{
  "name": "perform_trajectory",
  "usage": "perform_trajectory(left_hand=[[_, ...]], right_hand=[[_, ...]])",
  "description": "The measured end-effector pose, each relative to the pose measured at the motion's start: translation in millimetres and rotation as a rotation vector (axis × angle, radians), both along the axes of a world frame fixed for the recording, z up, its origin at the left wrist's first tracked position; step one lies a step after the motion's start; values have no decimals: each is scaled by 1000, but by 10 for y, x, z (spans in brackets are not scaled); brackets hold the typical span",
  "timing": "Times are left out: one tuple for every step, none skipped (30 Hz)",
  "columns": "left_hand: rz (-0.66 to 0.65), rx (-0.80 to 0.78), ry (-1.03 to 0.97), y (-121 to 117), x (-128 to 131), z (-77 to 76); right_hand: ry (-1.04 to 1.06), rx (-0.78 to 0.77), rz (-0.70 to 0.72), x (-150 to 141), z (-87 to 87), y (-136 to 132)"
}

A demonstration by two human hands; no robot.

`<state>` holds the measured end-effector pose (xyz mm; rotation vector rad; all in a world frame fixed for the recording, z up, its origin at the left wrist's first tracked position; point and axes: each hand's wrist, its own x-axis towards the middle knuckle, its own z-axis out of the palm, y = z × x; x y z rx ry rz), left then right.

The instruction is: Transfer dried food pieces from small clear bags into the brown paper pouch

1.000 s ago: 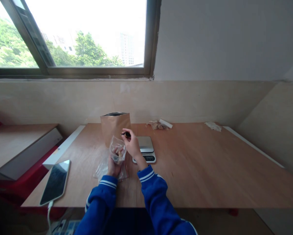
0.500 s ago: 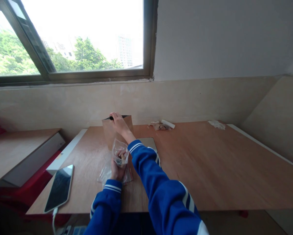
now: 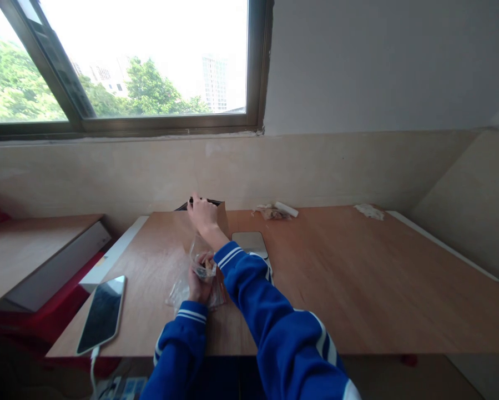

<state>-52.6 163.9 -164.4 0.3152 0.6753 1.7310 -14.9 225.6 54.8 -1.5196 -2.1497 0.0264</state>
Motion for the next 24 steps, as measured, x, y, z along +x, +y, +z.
perform_trajectory(left_hand=[[1,4,0,1,-2,-7],[-2,5,-2,0,-4,-10],[-6,6,-4,-1,-5,-10],[-8,7,-6,-3,-7,-8],[-10,6,-9,-4,-7,-3],[-9,3,-8,-5,-8,4],[-6,-2,0,-7,-8,11],[-3,-7,13,-8,-7,18],[0,-11,29,-9,-7,25],[1,-14,46,-10,-7,30],[2,-14,62,-12,-6,34],[1,-12,72,-13,-6,37],[-1,-10,67,-13,-5,39],[-3,-10,51,-14,-5,41],[-4,-11,31,-13,-4,44],[-3,-12,9,-13,-2,48],[-1,-12,-12,-13,0,55],[3,-12,-26,-13,2,65],[7,-12,-32,-14,5,77],[10,-12,-37,-18,8,91],[10,-15,-46,-23,11,107],[7,-19,-56,-30,13,122],[4,-26,-71,-39,15,137],[3,-36,-89,-49,15,150]], right_hand=[[-9,15,15,12,-15,-18],[-15,21,33,26,-27,-32],[-18,19,50,41,-35,-42],[-18,13,63,55,-40,-47],[-18,7,75,67,-40,-48],[-17,4,85,78,-37,-44],[-17,1,95,86,-32,-38],[-17,-2,103,92,-26,-27],[-15,-9,111,97,-19,-15],[-10,-22,118,100,-14,-1],[1,-37,129,104,-10,13],[25,-46,143,108,-10,25],[64,-41,164,116,-16,31],[113,-14,197,128,-29,29],[166,35,240,146,-52,15],[219,101,281,169,-86,-13],[269,171,309,198,-132,-55],[313,233,321,231,-189,-111],[355,275,315,266,-257,-176],[400,293,297,300,-334,-246],[446,282,284,334,-418,-314],[485,242,295,364,-506,-374],[510,170,333,392,-596,-421],[519,74,386,416,-684,-451]])
